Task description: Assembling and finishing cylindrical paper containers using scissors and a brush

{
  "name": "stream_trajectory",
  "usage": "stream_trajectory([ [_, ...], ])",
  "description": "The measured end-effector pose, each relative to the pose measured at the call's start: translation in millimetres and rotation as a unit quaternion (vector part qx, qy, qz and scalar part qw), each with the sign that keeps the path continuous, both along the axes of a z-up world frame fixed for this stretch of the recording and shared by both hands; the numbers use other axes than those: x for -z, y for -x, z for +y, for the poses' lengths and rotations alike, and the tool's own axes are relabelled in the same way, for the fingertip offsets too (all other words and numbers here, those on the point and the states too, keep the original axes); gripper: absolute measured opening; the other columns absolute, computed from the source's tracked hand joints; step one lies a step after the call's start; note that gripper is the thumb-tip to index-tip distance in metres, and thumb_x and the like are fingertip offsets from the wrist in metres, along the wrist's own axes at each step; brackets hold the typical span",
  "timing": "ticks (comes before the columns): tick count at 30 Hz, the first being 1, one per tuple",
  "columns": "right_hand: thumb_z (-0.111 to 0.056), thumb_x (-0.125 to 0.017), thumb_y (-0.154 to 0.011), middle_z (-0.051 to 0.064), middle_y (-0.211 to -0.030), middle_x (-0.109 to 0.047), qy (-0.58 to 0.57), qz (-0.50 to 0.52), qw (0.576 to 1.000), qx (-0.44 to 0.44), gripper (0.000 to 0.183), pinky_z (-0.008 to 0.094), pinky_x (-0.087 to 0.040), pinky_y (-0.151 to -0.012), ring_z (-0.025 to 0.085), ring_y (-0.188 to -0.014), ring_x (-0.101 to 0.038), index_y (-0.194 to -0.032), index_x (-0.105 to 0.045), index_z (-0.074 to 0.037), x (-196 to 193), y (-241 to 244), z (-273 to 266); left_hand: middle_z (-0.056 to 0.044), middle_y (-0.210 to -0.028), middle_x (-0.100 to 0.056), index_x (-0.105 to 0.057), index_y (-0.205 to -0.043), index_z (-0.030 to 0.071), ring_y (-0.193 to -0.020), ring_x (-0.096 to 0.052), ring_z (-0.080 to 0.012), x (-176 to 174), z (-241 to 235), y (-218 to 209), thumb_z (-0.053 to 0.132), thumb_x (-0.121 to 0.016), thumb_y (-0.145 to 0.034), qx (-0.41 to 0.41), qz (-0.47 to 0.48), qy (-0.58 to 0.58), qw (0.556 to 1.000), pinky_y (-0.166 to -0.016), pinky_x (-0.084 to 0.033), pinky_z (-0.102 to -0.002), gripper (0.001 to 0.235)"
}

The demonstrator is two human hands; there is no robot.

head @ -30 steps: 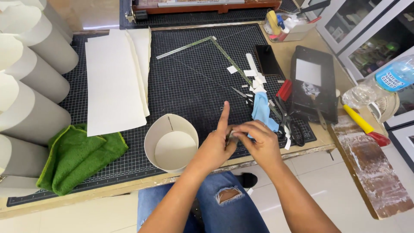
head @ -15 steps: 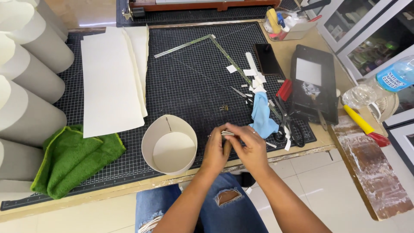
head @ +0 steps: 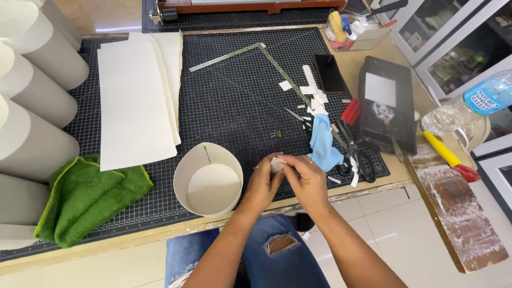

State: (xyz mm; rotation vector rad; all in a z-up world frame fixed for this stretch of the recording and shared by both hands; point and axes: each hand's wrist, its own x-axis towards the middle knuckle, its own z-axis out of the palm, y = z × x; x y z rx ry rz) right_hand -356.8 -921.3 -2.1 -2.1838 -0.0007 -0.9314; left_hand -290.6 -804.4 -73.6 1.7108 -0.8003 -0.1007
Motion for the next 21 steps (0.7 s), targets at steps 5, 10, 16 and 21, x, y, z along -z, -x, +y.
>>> stream_trajectory([
  [5,-0.005,-0.077,-0.09,0.006,-0.084,-0.079,0.001,-0.009,1.0,-0.007,0.016,0.035,-0.061,-0.071,0.024,-0.078,-0.076,-0.105,-0.081,-0.007,-4,8,0,-0.015,-0.121,-0.07,-0.058,-0.132,0.009,-0.118,-0.065,-0.0385,14,6,0,0.024,-0.061,-0.102,0.031,0.027,-0.004,0.999,-0.101,-0.051,-0.05,0.033],
  [10,-0.008,-0.079,-0.087,0.003,-0.081,-0.08,-0.035,0.003,0.999,-0.006,0.015,0.033,-0.061,-0.07,0.021,-0.075,-0.076,-0.101,-0.083,-0.011,-9,27,2,-0.018,-0.123,-0.068,-0.062,-0.124,0.007,-0.116,-0.065,-0.0437,-18,20,13,0.022,-0.051,-0.107,0.082,0.016,0.017,0.996,-0.096,-0.052,-0.053,0.025],
  [16,-0.018,-0.077,-0.092,0.011,-0.087,-0.079,-0.113,0.093,0.986,0.076,0.013,0.041,-0.057,-0.081,0.028,-0.085,-0.074,-0.101,-0.084,-0.012,2,56,-56,-0.005,-0.074,-0.076,-0.067,-0.11,0.015,-0.07,-0.071,-0.0288,-10,22,34,0.028,-0.05,-0.107,0.098,0.13,-0.048,0.986,-0.068,-0.056,-0.04,0.022],
  [21,-0.035,-0.08,-0.091,0.025,-0.1,-0.069,0.125,0.274,0.884,0.357,0.039,0.056,-0.057,-0.085,0.047,-0.097,-0.068,-0.113,-0.077,-0.003,80,70,-174,-0.009,-0.066,-0.069,-0.062,-0.122,0.006,-0.049,-0.065,-0.0176,-23,27,39,0.017,-0.046,-0.108,0.117,0.263,0.024,0.957,-0.048,-0.056,-0.03,0.025],
])
